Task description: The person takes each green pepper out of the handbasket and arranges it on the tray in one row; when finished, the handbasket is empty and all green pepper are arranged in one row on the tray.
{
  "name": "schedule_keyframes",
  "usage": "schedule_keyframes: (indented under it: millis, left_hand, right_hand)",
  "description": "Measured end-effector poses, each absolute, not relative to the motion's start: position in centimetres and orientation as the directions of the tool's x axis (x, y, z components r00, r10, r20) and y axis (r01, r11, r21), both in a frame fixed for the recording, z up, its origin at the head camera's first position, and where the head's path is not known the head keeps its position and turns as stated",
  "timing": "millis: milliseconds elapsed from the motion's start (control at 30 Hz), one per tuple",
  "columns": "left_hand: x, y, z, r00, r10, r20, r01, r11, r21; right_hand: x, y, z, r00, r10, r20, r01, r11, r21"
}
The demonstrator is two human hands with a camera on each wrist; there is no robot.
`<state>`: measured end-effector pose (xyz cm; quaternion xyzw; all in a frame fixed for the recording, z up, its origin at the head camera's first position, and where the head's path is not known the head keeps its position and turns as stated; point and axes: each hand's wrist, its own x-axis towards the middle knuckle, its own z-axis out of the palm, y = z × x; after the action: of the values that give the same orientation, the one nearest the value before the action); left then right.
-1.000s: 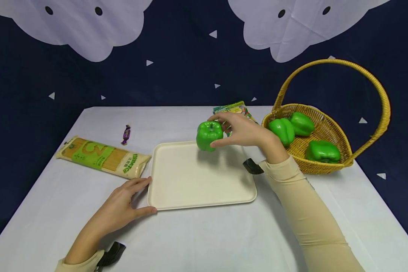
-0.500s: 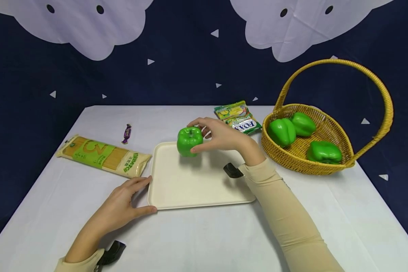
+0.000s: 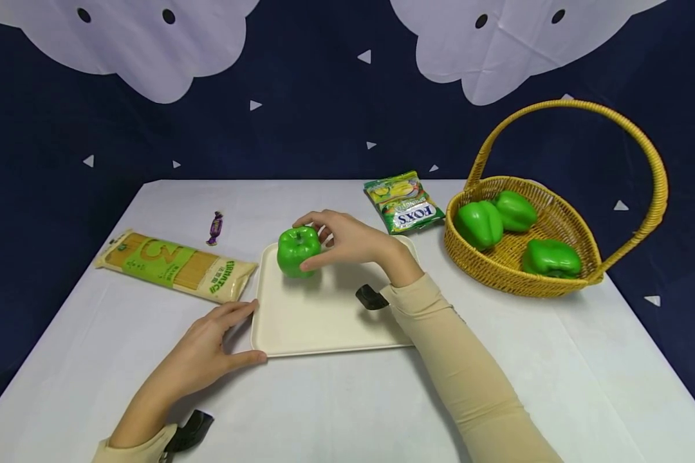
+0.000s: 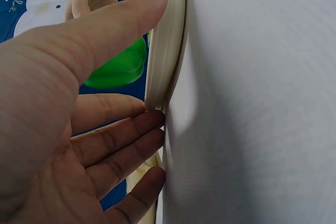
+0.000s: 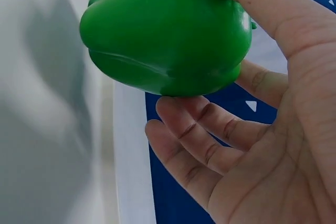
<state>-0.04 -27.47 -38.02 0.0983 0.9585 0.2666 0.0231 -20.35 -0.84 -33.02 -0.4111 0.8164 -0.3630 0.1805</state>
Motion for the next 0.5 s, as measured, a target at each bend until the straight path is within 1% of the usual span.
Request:
schedule_keyframes:
  millis: [500]
  left_hand:
    - [-0.1,-27.5,-38.2,-0.976,0.215,0.029,0.199,0.835,0.513]
  right_hand:
    - [-20.0,-2.3,-33.7,-0.584,-0.811,-0.021,-0.512,0.388,-0.766]
